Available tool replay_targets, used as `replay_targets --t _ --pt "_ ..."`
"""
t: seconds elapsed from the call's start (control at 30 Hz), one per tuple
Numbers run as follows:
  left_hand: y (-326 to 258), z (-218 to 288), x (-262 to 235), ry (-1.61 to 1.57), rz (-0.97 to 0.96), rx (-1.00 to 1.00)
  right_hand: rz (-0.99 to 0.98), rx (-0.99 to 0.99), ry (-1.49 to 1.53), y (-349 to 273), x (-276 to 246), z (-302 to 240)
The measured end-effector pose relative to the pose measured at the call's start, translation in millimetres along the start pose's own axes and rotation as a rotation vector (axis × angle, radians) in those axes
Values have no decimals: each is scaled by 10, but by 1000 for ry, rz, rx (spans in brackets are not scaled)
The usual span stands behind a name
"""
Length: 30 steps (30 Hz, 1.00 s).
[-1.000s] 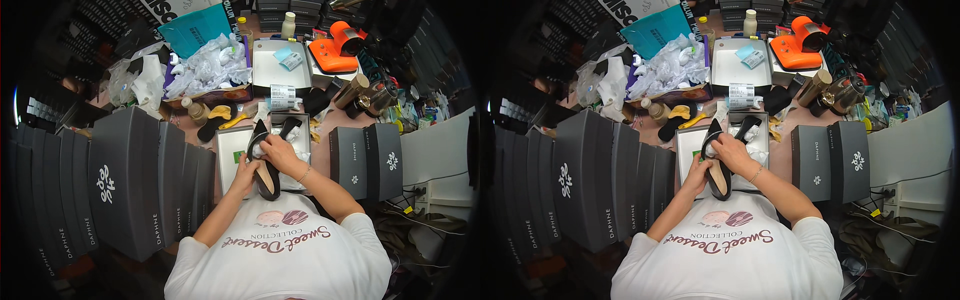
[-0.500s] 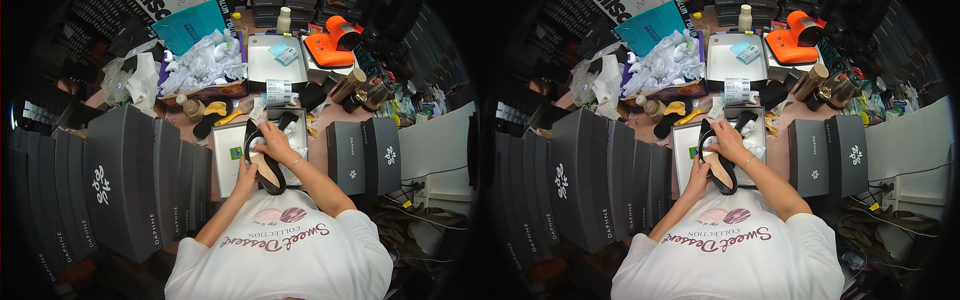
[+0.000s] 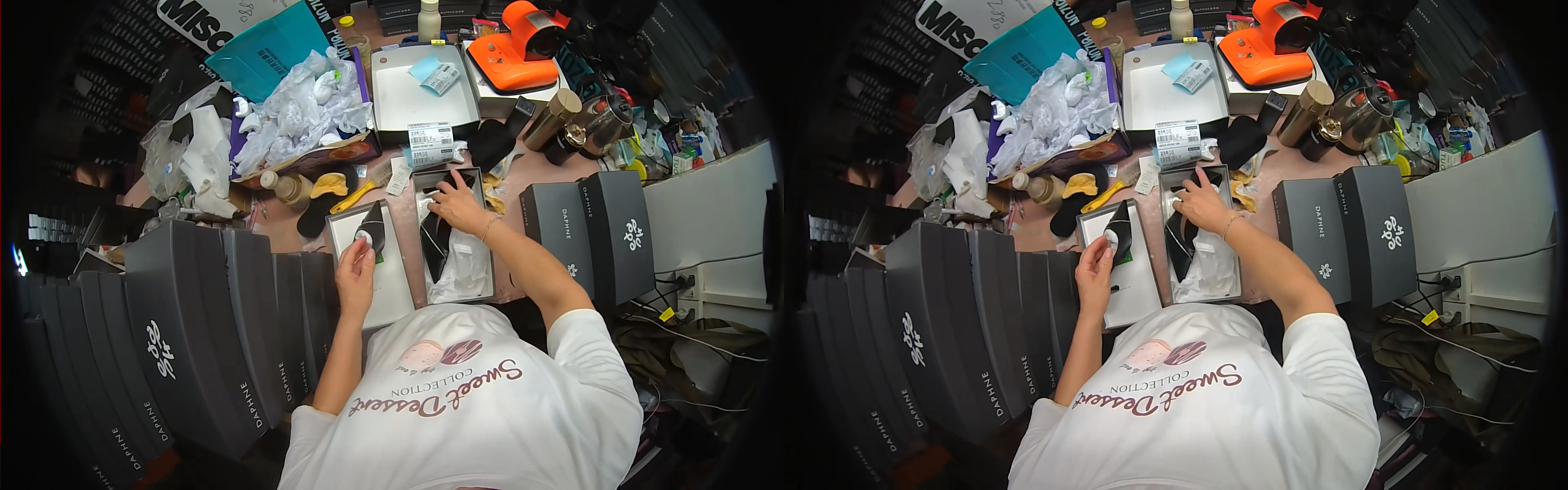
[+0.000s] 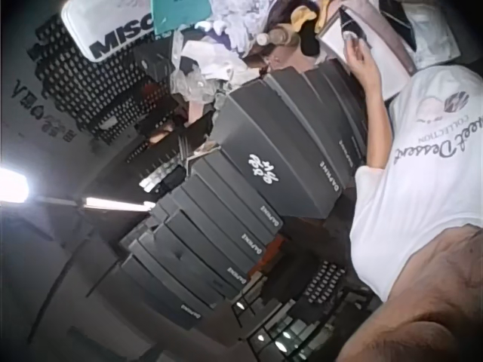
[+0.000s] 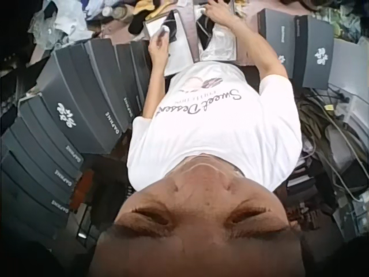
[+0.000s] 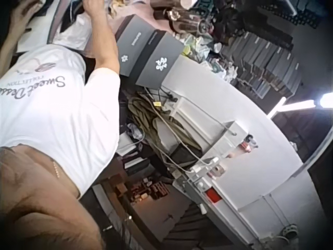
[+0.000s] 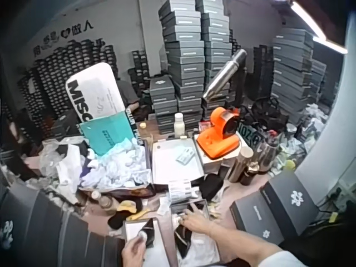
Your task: Inspecting pairs of shoes and packing them into boxes with tissue paper and protective bags.
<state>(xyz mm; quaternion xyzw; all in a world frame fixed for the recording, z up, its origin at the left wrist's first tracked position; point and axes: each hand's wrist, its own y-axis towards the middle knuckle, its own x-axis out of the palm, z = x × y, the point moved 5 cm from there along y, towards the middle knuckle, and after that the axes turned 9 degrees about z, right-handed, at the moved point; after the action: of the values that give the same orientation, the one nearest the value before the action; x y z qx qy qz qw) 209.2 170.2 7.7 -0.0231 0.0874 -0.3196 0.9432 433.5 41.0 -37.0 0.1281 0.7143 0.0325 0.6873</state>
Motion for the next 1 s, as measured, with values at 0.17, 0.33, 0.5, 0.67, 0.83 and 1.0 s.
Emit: replay_targets --t 0.17,0.33,0.5,0.67,0.83,1.0 --pt "-52 -105 182 -298 -73 -131 217 169 316 299 -875 241" --pt "117 233 711 -735 -141 -181 6 335 781 484 -1080 -296" --pt "178 84 440 -970 -85 -617 -178 405 751 -51 -1221 -302" --pt "-83 -43 289 -861 -114 -782 -781 143 328 -988 70 -682" --pt "-297 -67 460 -868 -248 -863 -442 200 106 -751 86 -531" --pt "-407 -92 513 -836 -280 -889 -174 254 -9 -1077 526 -636"
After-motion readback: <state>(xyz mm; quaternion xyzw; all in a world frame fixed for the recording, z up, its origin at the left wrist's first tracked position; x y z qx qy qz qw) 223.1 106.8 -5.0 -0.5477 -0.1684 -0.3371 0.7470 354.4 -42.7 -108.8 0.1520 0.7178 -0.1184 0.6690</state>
